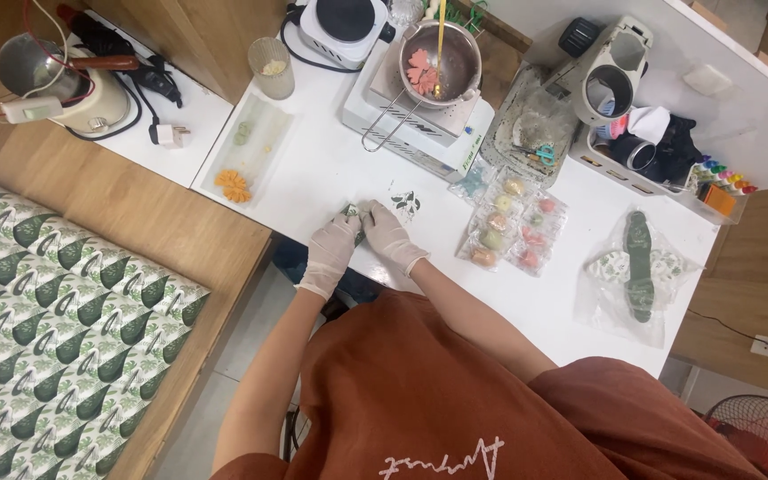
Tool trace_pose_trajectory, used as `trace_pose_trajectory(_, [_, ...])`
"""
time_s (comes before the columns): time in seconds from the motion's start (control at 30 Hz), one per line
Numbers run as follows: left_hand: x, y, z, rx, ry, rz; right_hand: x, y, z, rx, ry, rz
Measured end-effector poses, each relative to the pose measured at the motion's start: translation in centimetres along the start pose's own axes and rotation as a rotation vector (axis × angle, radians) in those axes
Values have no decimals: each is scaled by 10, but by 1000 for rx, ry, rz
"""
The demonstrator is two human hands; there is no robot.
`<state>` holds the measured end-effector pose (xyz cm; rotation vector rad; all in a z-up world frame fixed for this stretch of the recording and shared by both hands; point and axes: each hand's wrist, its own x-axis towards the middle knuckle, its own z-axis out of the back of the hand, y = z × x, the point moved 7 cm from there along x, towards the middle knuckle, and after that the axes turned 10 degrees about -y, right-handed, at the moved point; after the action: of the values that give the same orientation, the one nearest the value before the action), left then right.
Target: The person folds a white paper box by hand, then places a green packaged item inside it and closes the box.
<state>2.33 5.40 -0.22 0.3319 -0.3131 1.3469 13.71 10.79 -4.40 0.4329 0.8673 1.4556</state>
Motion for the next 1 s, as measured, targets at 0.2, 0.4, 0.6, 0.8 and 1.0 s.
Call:
trace_pose_trajectory(0.2, [6, -2, 4, 131, 24, -68, -9, 4, 17, -109, -23, -178])
trace_pose_trajectory(0.4, [15, -4, 17, 247, 92, -147, -1, -9, 6, 69, -125, -95])
trace_pose_trajectory(0.6, [23, 7, 32, -73, 32, 81, 9, -15, 7, 107, -21, 29])
trace_pose_trajectory(0.8, [24, 3, 11, -131, 218, 87, 4, -21, -5, 357, 190, -174])
trace_pose_trajectory(1.0, [27, -11, 8, 74, 151, -239, 8, -19, 4, 78, 115, -10])
